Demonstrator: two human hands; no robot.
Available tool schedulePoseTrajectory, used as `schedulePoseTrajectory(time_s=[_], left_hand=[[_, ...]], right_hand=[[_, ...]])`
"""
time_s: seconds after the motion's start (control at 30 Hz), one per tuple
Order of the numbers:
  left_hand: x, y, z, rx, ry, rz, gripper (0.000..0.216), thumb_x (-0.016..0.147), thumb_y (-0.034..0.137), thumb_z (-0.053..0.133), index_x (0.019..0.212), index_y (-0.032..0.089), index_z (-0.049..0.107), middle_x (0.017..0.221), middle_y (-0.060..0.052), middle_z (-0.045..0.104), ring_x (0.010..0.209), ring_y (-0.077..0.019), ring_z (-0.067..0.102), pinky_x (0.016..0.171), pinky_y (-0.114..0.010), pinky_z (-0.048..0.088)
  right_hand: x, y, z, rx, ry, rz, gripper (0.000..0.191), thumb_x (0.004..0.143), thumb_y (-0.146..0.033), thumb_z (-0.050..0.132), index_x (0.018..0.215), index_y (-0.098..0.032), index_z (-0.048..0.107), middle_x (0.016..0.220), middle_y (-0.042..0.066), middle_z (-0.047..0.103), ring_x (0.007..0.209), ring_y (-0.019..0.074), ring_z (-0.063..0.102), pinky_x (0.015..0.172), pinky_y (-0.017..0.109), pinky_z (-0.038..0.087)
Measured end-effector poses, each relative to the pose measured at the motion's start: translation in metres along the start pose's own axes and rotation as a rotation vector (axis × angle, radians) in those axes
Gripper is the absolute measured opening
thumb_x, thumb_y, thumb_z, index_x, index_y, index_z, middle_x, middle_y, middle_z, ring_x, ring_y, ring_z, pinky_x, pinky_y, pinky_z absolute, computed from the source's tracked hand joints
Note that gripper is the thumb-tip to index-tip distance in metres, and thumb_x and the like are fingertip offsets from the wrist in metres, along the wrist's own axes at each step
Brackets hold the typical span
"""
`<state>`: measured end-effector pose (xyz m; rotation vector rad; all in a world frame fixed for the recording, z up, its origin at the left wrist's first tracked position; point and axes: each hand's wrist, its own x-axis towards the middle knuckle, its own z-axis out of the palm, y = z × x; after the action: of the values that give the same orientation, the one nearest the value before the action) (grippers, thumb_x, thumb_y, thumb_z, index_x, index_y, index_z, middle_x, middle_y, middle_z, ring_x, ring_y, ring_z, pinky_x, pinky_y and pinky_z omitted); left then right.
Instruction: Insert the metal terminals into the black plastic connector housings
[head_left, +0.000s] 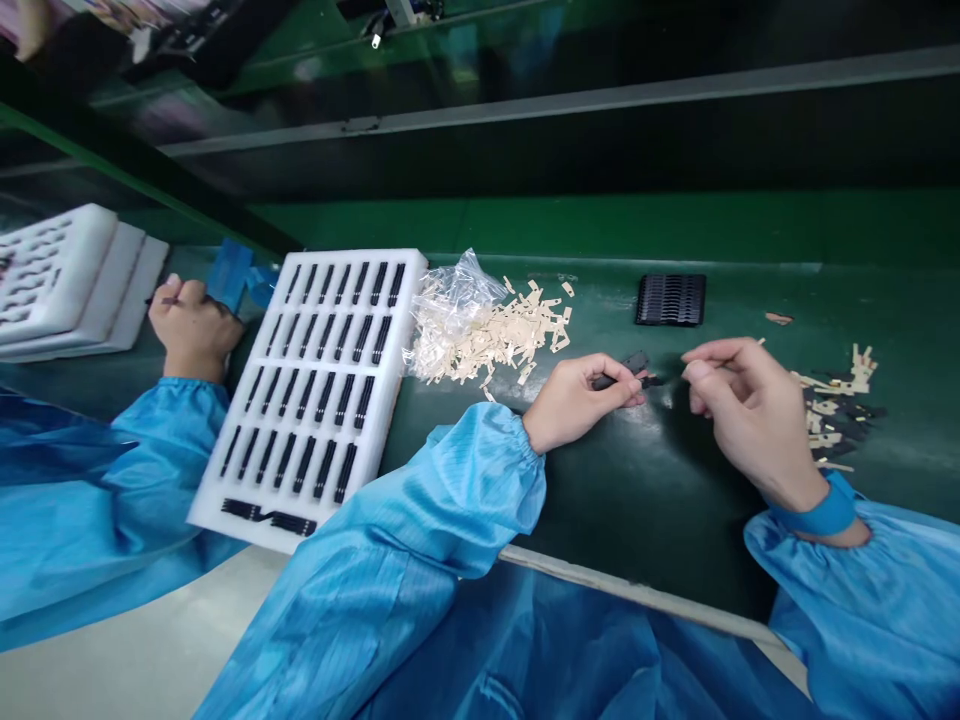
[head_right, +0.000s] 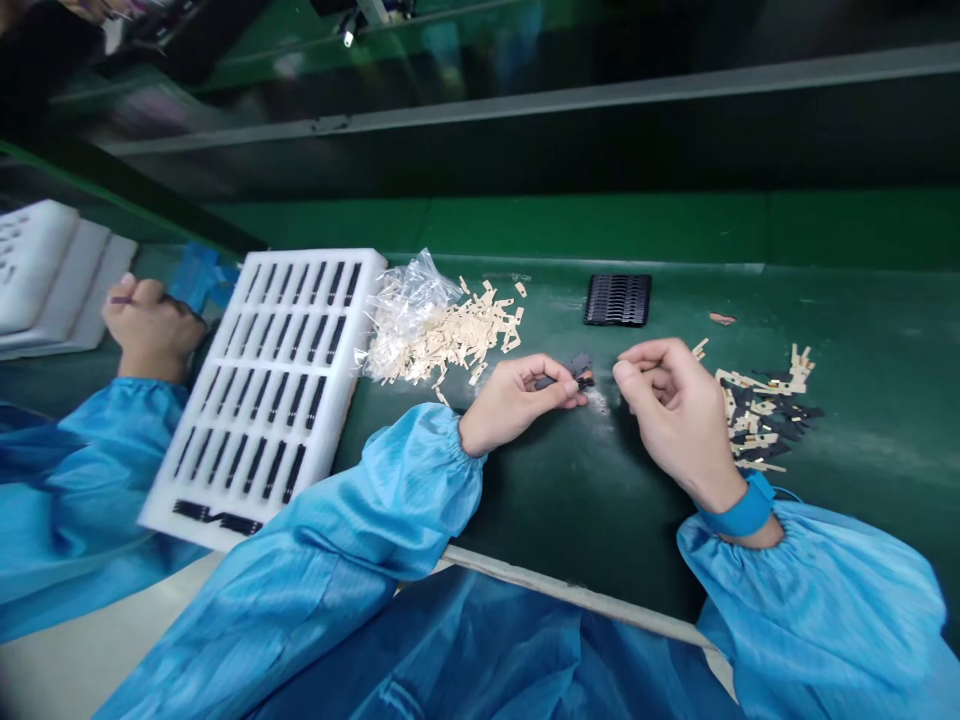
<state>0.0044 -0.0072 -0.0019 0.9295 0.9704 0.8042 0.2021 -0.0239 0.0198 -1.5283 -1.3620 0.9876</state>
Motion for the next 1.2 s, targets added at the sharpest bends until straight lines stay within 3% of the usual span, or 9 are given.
schedulePoseTrajectory(time_s=[0.1,0.2,0.4,0.6,0.77,0.9,1.2], left_hand=[[0.001,0.001,0.0,-0.008,0.009,-0.004,0.045,0.072,0.049,0.087,0.085,0.012,0.066,0.084,-0.006,0.074,0.082,-0.0163,0.074,0.089,-0.037,0.058],[0.0,0.002,0.0,0.037,0.002,0.015,0.041,0.075,0.046,0.085,0.086,0.012,0.067,0.079,-0.004,0.073,0.079,-0.0145,0.072,0.088,-0.035,0.058],[0.0,-0.001,-0.001,0.077,-0.048,0.006,0.037,0.078,0.042,0.085,0.087,0.01,0.068,0.083,-0.006,0.073,0.081,-0.0146,0.072,0.086,-0.032,0.058],[-0.001,0.001,-0.006,-0.086,-0.087,0.002,0.04,0.092,0.039,0.072,0.124,0.016,0.063,0.124,-0.013,0.071,0.1,-0.0201,0.076,0.098,-0.037,0.059],[-0.003,0.001,-0.007,-0.095,-0.207,-0.019,0.055,0.091,0.032,0.073,0.141,0.021,0.056,0.126,-0.013,0.071,0.109,-0.0235,0.074,0.107,-0.041,0.056],[-0.003,0.0,-0.008,-0.089,-0.26,-0.06,0.057,0.087,0.031,0.077,0.14,0.016,0.061,0.13,-0.016,0.071,0.113,-0.0274,0.073,0.109,-0.044,0.055],[-0.003,-0.001,-0.006,-0.124,-0.233,-0.046,0.049,0.087,0.026,0.076,0.134,0.015,0.066,0.14,-0.016,0.066,0.117,-0.0289,0.072,0.111,-0.046,0.054]], right_hand=[[-0.002,-0.001,0.0,0.015,-0.177,-0.04,0.021,0.09,-0.042,0.07,0.094,-0.022,0.067,0.072,0.001,0.064,0.06,0.0143,0.058,0.055,0.027,0.048],[-0.006,0.002,0.001,-0.058,-0.225,-0.053,0.025,0.087,-0.043,0.075,0.096,-0.021,0.068,0.073,0.001,0.064,0.062,0.0144,0.058,0.056,0.027,0.047],[-0.006,0.005,0.003,-0.128,-0.22,-0.029,0.019,0.089,-0.038,0.07,0.087,-0.02,0.068,0.069,0.001,0.064,0.057,0.0129,0.055,0.053,0.026,0.043],[-0.003,0.002,0.002,-0.055,-0.045,-0.023,0.016,0.084,-0.034,0.073,0.079,-0.023,0.063,0.064,-0.002,0.058,0.055,0.0122,0.051,0.052,0.025,0.043],[-0.005,0.006,0.005,-0.052,-0.122,0.001,0.015,0.085,-0.036,0.073,0.083,-0.023,0.065,0.069,0.0,0.063,0.057,0.0133,0.056,0.052,0.026,0.044],[-0.007,0.009,0.007,-0.102,-0.142,-0.017,0.015,0.087,-0.035,0.071,0.083,-0.023,0.065,0.069,0.0,0.065,0.056,0.0129,0.056,0.051,0.025,0.043],[-0.011,0.003,0.01,-0.195,-0.076,-0.062,0.014,0.086,-0.03,0.071,0.078,-0.023,0.061,0.064,-0.001,0.063,0.053,0.0122,0.054,0.05,0.026,0.042]])
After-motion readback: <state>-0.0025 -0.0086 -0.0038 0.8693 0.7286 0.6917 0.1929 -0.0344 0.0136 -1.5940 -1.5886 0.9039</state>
